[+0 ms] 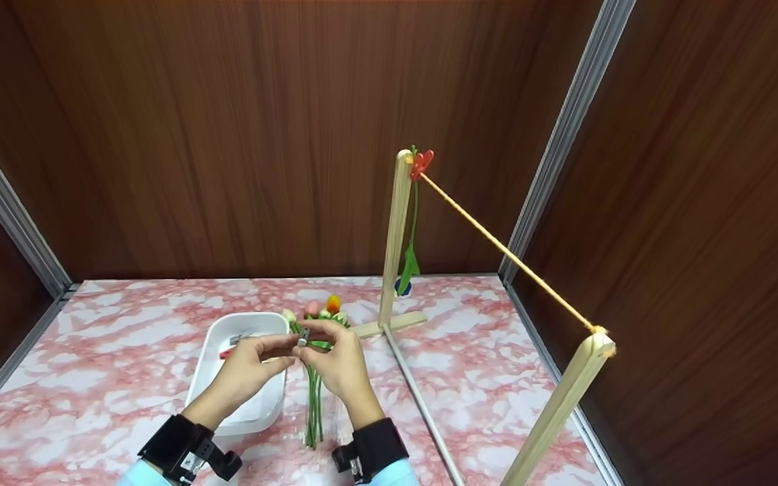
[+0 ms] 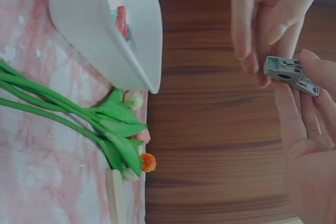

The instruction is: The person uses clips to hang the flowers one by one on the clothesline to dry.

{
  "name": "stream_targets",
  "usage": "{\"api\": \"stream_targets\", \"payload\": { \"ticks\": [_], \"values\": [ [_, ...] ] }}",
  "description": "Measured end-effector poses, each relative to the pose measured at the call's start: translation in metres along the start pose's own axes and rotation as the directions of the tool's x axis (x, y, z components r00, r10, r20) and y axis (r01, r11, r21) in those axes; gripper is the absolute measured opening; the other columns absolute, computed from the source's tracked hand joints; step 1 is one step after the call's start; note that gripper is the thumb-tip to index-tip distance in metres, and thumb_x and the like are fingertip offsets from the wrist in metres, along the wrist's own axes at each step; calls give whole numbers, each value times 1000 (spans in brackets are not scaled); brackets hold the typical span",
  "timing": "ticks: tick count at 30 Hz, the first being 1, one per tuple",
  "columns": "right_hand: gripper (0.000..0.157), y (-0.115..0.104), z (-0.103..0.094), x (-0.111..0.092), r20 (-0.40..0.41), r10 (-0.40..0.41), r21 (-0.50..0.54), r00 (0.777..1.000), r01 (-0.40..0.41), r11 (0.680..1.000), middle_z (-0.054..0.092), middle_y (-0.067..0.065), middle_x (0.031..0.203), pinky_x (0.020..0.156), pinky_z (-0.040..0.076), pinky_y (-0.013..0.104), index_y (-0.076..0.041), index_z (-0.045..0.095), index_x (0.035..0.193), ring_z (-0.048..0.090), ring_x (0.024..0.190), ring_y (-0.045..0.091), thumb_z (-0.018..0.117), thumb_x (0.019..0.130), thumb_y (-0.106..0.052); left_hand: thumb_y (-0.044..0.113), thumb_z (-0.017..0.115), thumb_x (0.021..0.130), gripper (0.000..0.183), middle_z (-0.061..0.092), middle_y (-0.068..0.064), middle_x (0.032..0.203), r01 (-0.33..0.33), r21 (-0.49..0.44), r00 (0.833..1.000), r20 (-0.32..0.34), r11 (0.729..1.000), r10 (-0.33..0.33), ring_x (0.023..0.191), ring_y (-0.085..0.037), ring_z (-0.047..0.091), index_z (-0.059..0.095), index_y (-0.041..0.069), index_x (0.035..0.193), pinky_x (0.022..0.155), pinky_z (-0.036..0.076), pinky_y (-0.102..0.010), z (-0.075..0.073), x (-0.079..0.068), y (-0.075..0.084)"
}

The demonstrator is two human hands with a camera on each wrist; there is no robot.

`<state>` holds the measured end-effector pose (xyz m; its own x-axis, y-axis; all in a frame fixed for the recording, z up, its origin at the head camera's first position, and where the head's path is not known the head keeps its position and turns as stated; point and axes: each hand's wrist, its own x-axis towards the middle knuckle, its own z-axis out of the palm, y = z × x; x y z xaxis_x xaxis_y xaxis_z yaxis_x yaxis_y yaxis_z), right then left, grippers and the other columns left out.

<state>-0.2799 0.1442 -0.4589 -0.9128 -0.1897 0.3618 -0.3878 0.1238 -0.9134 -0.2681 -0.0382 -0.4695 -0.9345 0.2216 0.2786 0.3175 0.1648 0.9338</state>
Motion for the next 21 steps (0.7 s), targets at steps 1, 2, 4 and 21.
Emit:
{"api": "stream_targets", "payload": {
  "ticks": [1,2,4,21],
  "values": [
    [37,-1,-1,0,2,-1,3,1000,1,1000,70,26,113,92,59,35,4,71,120,71,105,33,80,84,4,1,70,92,33,75,-15,112,-2,5,1000,2,1000,2,105,-28,71,70,-5,124,92,58,-39,1,0,0],
    [37,-2,-1,1,4,0,4,1000,0,1000,71,26,112,92,59,34,4,71,120,71,105,33,80,84,4,3,71,91,31,76,-13,108,-3,14,1000,-4,1000,3,102,-27,72,72,-4,122,90,59,-39,3,0,0],
    [37,-5,-2,1,11,5,8,1000,-5,1000,71,26,112,91,59,33,5,71,119,71,104,33,81,84,4,8,74,92,27,77,-12,105,2,9,1000,-21,1000,-2,98,-24,73,74,-3,117,88,59,-37,5,0,0],
    [37,-23,-25,4,117,145,28,983,-149,988,72,23,115,86,59,29,6,71,122,71,104,27,80,88,-5,18,81,90,24,78,-9,97,26,-123,997,-74,992,-36,88,-18,75,79,3,110,78,61,-27,22,-5,2]
  ]
}}
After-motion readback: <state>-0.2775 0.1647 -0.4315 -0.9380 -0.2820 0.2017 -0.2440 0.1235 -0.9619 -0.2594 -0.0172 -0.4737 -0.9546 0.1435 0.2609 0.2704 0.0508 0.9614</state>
